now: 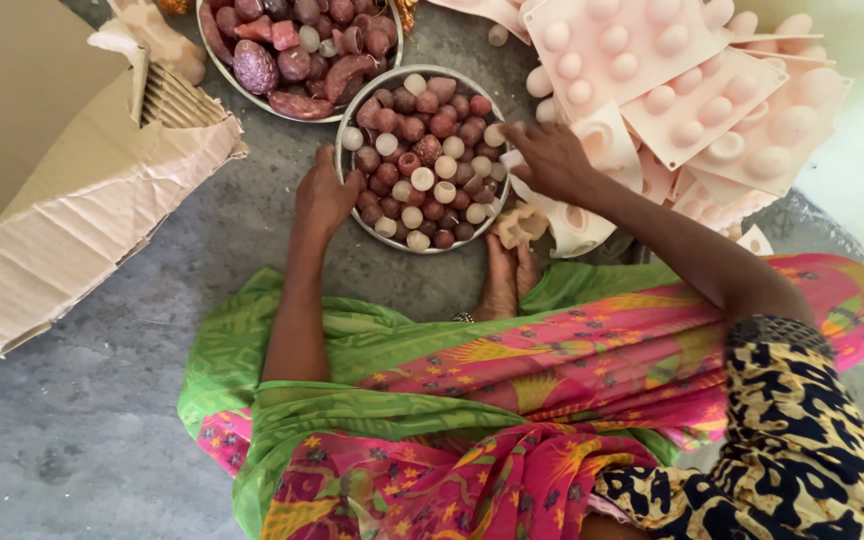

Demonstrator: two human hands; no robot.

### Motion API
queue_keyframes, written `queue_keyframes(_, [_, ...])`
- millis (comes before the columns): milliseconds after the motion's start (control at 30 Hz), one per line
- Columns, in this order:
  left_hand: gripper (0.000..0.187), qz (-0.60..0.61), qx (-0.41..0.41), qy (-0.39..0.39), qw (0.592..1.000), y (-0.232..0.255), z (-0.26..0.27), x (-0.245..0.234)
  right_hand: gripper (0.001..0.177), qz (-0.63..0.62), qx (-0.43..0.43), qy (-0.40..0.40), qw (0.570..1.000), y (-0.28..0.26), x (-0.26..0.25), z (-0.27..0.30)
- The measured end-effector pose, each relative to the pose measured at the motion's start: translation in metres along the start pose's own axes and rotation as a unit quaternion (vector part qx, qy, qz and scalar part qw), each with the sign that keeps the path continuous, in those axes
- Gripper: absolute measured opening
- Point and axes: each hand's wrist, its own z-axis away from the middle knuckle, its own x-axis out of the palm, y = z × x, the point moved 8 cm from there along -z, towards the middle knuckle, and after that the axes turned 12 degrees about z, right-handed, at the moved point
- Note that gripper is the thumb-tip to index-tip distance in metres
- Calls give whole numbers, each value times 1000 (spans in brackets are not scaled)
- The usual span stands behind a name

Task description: The person sits on the floor and sorts reddish-brown spherical sweets from a metal bowl, discarding debris onto the floor. They then place the sorted sweets into a second bowl and handle pink plastic trays nearby.

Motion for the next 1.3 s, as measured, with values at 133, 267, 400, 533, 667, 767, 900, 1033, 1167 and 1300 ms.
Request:
queue_keyframes(133, [62,56,-38,5,998,-19,-8,5,49,88,43,-142,985,23,32,26])
queue_keyframes(267, [61,52,-11,22,998,-2,-4,-6,49,82,79,-337,935,50,55,54])
queue_keyframes(400, [53,125,-110,-14,986,3,9,-11,50,76,57,-470,877,61,71,89])
queue_keyframes(533, [42,102,-78,-3,992,0,4,-17,51,27,26,-569,821,67,92,98])
queue_keyframes(667, [35,38,9,48,998,3,-6,-29,52,3,40,-446,894,77,102,48])
queue_keyframes(767, [37,-5,21,52,998,1,-6,-28,53,-18,63,-253,965,76,109,3])
queue_keyframes(900, [41,-49,-2,26,998,-1,5,-26,53,-48,94,-63,992,80,128,-26])
queue_keyframes(1033, [43,-66,-18,6,998,3,8,-28,31,-103,162,-128,973,78,178,-33])
queue_keyframes(1167, [44,-77,-12,-6,997,2,8,-28,18,-99,169,-27,980,67,165,-20])
queue_keyframes(1300, [46,-86,18,-11,996,3,12,-27,13,-158,184,118,963,69,101,-17])
